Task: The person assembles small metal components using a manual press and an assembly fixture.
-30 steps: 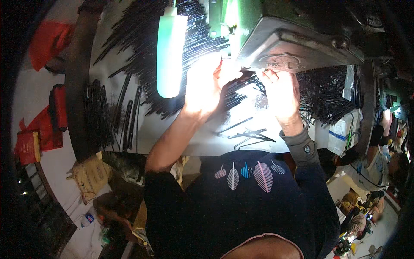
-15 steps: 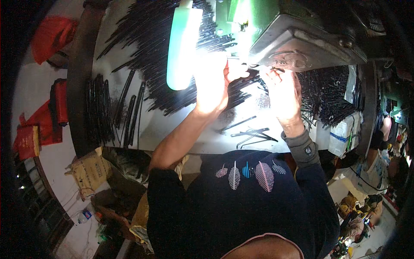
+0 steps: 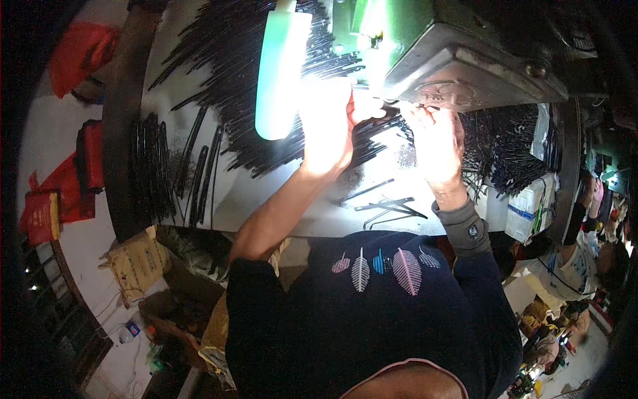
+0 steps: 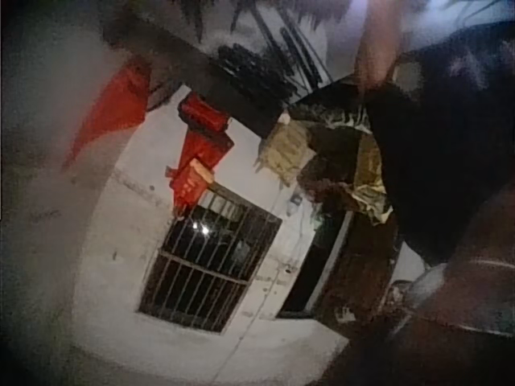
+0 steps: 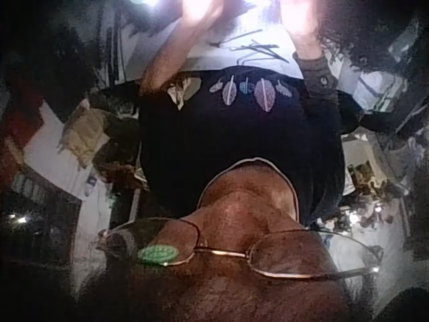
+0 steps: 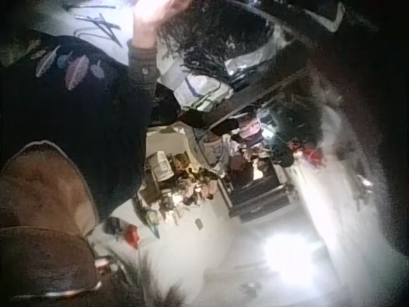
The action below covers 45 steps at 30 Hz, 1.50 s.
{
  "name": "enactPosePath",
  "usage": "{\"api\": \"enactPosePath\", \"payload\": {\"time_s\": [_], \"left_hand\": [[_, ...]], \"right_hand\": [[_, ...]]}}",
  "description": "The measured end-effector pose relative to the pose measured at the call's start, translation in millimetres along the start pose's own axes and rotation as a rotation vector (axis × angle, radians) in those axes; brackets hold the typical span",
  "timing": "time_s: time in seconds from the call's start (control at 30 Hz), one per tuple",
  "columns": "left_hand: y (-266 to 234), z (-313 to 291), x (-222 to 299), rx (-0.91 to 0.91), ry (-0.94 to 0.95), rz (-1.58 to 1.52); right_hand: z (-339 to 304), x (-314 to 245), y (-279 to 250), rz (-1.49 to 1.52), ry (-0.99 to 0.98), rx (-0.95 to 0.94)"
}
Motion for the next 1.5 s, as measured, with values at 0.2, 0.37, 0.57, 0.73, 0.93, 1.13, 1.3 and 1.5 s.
{"api": "enactPosePath", "payload": {"time_s": [0.2,0.37,0.57,0.73,0.93,1.13,1.3,1.5], "left_hand": [[4,-1,4,-0.019,0.108,0.067],[9,-3,5,-0.05,0.101,0.074],[6,-5,3,0.082,0.086,0.078],[2,-8,1,0.093,0.102,0.082],[-1,-6,-3,0.117,0.082,0.057],[-21,2,11,-0.107,0.049,0.696],[-19,13,14,0.031,-0.165,0.234],[-11,-11,4,-0.072,-0.319,0.267]], "right_hand": [[0,-5,6,0.0,-0.02,0.043],[1,-6,8,0.024,-0.012,0.092],[3,-3,1,-0.058,0.048,0.12],[6,-5,-1,0.01,0.041,-0.037],[6,-7,-5,-0.032,0.069,0.057],[2,-4,-5,-0.067,0.065,-0.024],[-20,-23,13,-0.035,0.298,0.001],[-40,-126,-29,-1.403,0.067,-0.349]]}}
Point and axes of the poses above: each hand's wrist, its own z-axis towards the middle knuckle, its own y-axis out of the palm, x = y × z, the point moved 6 cm from there along z, towards the middle knuckle, and after that the axes turned 2 degrees about -x, right-handed, at the moved point
